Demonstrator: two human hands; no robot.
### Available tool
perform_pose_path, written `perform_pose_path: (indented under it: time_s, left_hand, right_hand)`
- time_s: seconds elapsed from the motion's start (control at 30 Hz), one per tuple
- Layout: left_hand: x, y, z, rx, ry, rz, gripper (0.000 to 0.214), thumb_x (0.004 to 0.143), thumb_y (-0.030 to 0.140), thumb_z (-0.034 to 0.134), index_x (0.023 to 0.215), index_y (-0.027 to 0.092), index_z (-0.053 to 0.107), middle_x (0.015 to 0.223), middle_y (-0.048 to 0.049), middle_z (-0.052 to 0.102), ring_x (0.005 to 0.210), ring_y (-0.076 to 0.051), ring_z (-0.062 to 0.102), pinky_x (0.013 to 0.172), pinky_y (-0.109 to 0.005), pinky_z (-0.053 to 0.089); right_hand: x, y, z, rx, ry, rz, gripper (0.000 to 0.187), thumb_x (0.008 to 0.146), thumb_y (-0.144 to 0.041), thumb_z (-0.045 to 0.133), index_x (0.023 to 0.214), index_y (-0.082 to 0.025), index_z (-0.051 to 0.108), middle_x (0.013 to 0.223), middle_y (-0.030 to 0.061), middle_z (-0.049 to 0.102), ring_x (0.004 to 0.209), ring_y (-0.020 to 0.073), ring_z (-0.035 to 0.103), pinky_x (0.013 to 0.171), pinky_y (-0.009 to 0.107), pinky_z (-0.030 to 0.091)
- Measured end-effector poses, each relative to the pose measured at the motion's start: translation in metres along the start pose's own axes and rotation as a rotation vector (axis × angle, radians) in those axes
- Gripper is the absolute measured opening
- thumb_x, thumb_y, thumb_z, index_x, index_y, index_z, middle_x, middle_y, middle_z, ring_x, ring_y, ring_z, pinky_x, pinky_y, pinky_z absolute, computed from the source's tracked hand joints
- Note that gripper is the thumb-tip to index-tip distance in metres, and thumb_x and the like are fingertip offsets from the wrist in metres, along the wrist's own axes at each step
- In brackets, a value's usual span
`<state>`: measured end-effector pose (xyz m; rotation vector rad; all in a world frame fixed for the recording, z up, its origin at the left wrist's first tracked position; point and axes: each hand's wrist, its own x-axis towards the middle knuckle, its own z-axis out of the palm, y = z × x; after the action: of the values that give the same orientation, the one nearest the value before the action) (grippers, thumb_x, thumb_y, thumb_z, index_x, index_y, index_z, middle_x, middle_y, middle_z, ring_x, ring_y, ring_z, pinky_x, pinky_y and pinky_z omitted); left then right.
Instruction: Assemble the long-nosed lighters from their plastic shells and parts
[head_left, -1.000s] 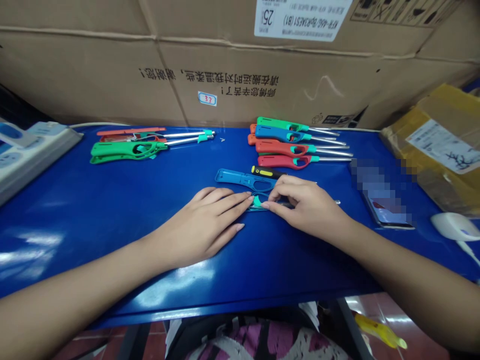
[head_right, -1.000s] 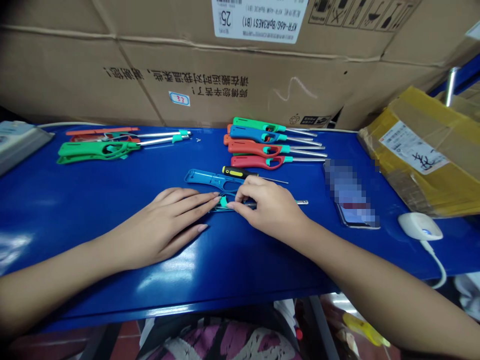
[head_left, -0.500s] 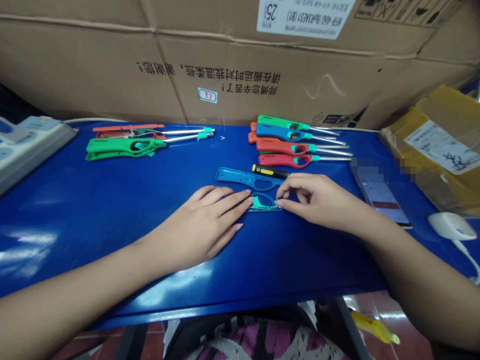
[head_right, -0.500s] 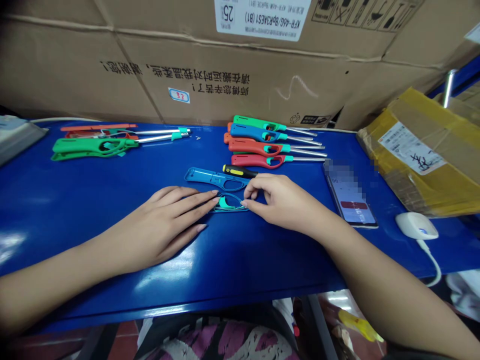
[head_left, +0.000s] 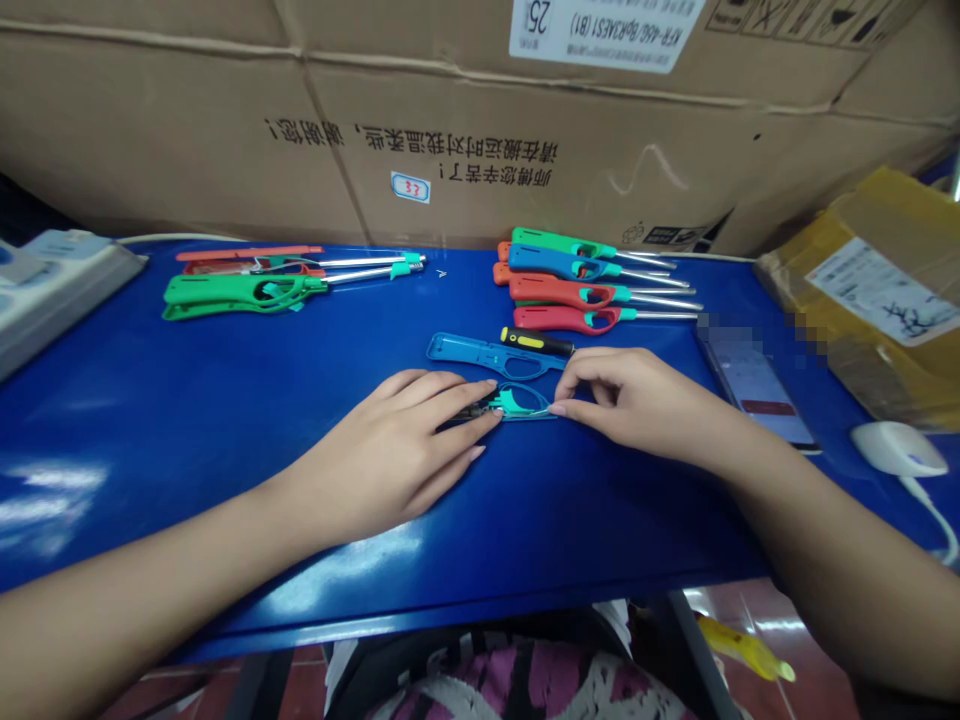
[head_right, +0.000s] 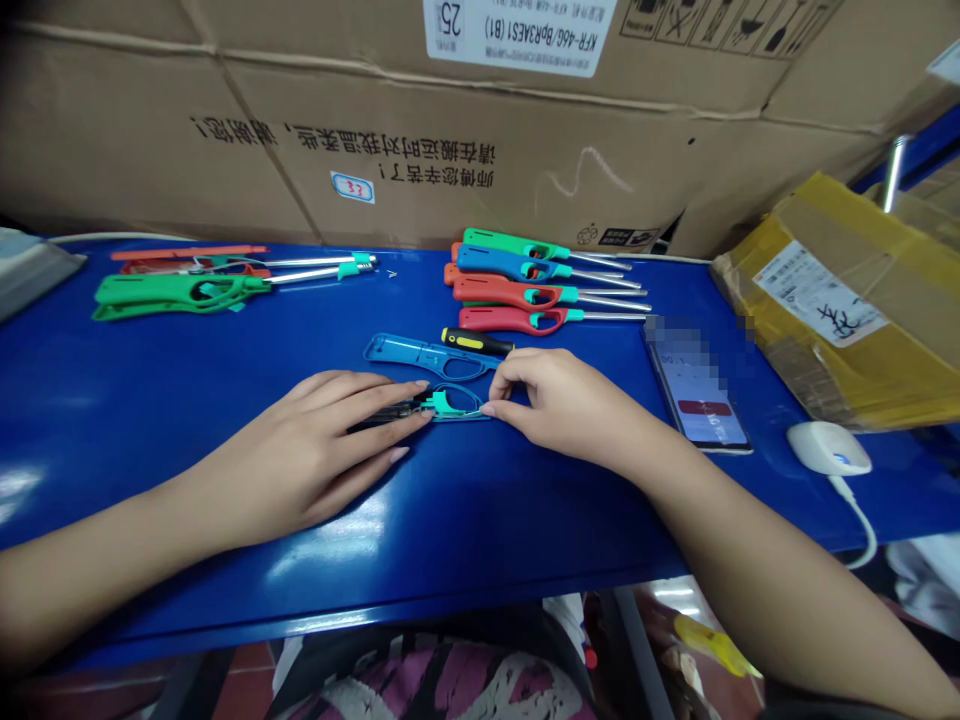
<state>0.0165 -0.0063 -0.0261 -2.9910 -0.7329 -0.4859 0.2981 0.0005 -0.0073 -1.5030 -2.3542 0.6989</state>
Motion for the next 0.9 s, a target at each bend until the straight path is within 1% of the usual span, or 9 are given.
perform_pose_path:
  time_s: [0.1, 0.2, 0.3, 0.53, 0.6, 0.7, 0.9]
  left_hand:
    - [0.0, 0.0, 0.001, 0.014, -0.011, -0.012, 0.037, 0.104, 0.031, 0.049, 0.135, 0.019, 0.065, 0.143, -0.0099, 0.062, 0.123, -0.031, 0.06, 0.101, -0.05, 0.051]
    - [-0.001, 0.001, 0.002, 0.022, -0.015, -0.019, 0.038, 0.104, 0.032, 0.049, 0.135, 0.018, 0.065, 0.142, -0.0107, 0.063, 0.122, -0.031, 0.06, 0.1, -0.05, 0.051]
    - [-0.001, 0.001, 0.002, 0.015, -0.026, -0.02, 0.038, 0.104, 0.032, 0.048, 0.134, 0.016, 0.065, 0.141, -0.0116, 0.063, 0.121, -0.031, 0.06, 0.1, -0.05, 0.051]
    - [0.0, 0.002, 0.002, 0.004, -0.033, -0.035, 0.038, 0.103, 0.031, 0.049, 0.133, 0.014, 0.065, 0.14, -0.0134, 0.063, 0.12, -0.032, 0.06, 0.1, -0.05, 0.05]
    - [0.0, 0.002, 0.001, -0.002, -0.03, -0.035, 0.037, 0.103, 0.031, 0.049, 0.133, 0.014, 0.065, 0.14, -0.0138, 0.063, 0.119, -0.032, 0.06, 0.1, -0.05, 0.05]
    - [-0.001, 0.003, 0.002, -0.006, -0.029, -0.038, 0.038, 0.103, 0.031, 0.05, 0.133, 0.014, 0.064, 0.139, -0.0142, 0.063, 0.12, -0.032, 0.06, 0.101, -0.05, 0.049]
    - [-0.001, 0.002, 0.002, -0.009, -0.031, -0.033, 0.038, 0.103, 0.032, 0.05, 0.135, 0.015, 0.063, 0.14, -0.0123, 0.063, 0.121, -0.031, 0.059, 0.101, -0.049, 0.049]
  right_hand:
    - [-0.001, -0.001, 0.001, -0.013, 0.017, -0.047, 0.012, 0.09, -0.028, 0.068, 0.081, -0.02, 0.069, 0.075, -0.0023, 0.059, 0.057, 0.0096, 0.043, 0.063, 0.027, 0.036]
    - [-0.003, -0.003, 0.003, -0.027, 0.052, -0.103, 0.009, 0.09, -0.027, 0.067, 0.087, -0.02, 0.068, 0.086, -0.0006, 0.063, 0.059, 0.0092, 0.044, 0.063, 0.027, 0.037]
    - [-0.003, -0.004, 0.007, -0.029, 0.078, -0.117, 0.007, 0.09, -0.027, 0.067, 0.087, -0.02, 0.067, 0.091, 0.0002, 0.063, 0.061, 0.0096, 0.045, 0.063, 0.027, 0.037]
    - [-0.002, -0.005, 0.012, -0.032, 0.125, -0.114, 0.006, 0.088, -0.026, 0.07, 0.087, -0.021, 0.066, 0.094, 0.0013, 0.064, 0.063, 0.0106, 0.046, 0.061, 0.027, 0.036]
    - [-0.002, -0.007, 0.013, -0.025, 0.139, -0.125, 0.004, 0.088, -0.024, 0.069, 0.088, -0.021, 0.066, 0.094, 0.0009, 0.064, 0.062, 0.0102, 0.045, 0.061, 0.027, 0.036]
    - [-0.002, -0.008, 0.016, -0.009, 0.157, -0.158, 0.007, 0.088, -0.026, 0.069, 0.089, -0.021, 0.066, 0.092, 0.0006, 0.064, 0.062, 0.0101, 0.045, 0.061, 0.027, 0.036]
    - [0.001, -0.007, 0.021, -0.002, 0.159, -0.177, 0.005, 0.089, -0.024, 0.069, 0.087, -0.02, 0.066, 0.089, 0.0004, 0.065, 0.06, 0.0098, 0.042, 0.061, 0.026, 0.036]
